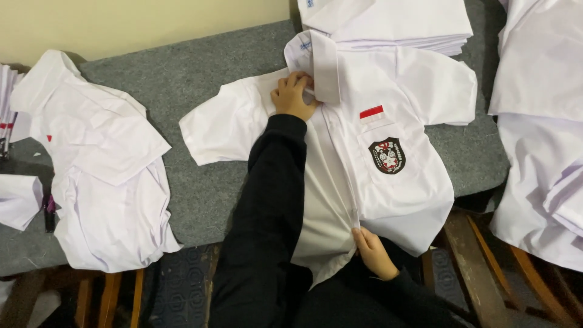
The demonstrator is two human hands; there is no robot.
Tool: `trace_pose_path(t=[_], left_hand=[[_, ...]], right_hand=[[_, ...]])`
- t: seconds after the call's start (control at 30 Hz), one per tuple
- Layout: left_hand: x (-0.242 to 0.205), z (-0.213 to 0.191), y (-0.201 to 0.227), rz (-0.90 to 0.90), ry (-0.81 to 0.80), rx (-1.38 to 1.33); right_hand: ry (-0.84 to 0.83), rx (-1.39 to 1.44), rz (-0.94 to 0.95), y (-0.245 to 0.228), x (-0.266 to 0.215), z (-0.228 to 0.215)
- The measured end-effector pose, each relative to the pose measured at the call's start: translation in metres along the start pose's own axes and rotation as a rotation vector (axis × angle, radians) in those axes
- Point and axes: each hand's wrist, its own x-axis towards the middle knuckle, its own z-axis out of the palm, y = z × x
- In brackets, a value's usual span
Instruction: Buttoning and folding white school shirts on a work table.
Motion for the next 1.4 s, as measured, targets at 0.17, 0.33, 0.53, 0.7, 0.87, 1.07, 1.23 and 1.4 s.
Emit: trace_pose_path(t=[0.17, 0.33, 0.53, 0.7, 0.87, 1.07, 1.23, 1.4], left_hand=[[-0.003, -0.002, -0.001, 0.129, 0.075, -0.078], [-0.006, 0.005, -0.004, 0.257, 0.216, -0.062], [-0.005, -0.002, -0.004, 0.295, 0.076, -0.060], [-0.008, 0.020, -0.013, 0.445, 0.248, -0.147], [-0.014, 0.001, -0.002, 0.322, 0.127, -0.200], [-0.014, -0.014, 0.006, 0.154, -0.008, -0.202], [-0.016, -0.019, 0.014, 0.008, -0.076, -0.164], [-0.016, -0.045, 0.040, -0.158, -0.268, -0.199]], right_hand=[[0.074, -0.082, -0.067, 0.005, 0.006, -0.002], [0.224, -0.126, 0.009, -0.009, 0.000, -0.001], [0.639, -0.365, -0.532, -0.030, 0.002, 0.008], [0.767, -0.431, -0.715, -0.011, 0.024, 0.010], [0.848, -0.388, -0.718, 0.003, 0.035, 0.013], [0.853, -0.509, -0.850, -0.046, 0.011, -0.007], [0.755, -0.525, -0.766, -0.098, -0.042, -0.033], [0.414, -0.602, -0.567, -0.112, -0.066, -0.043]])
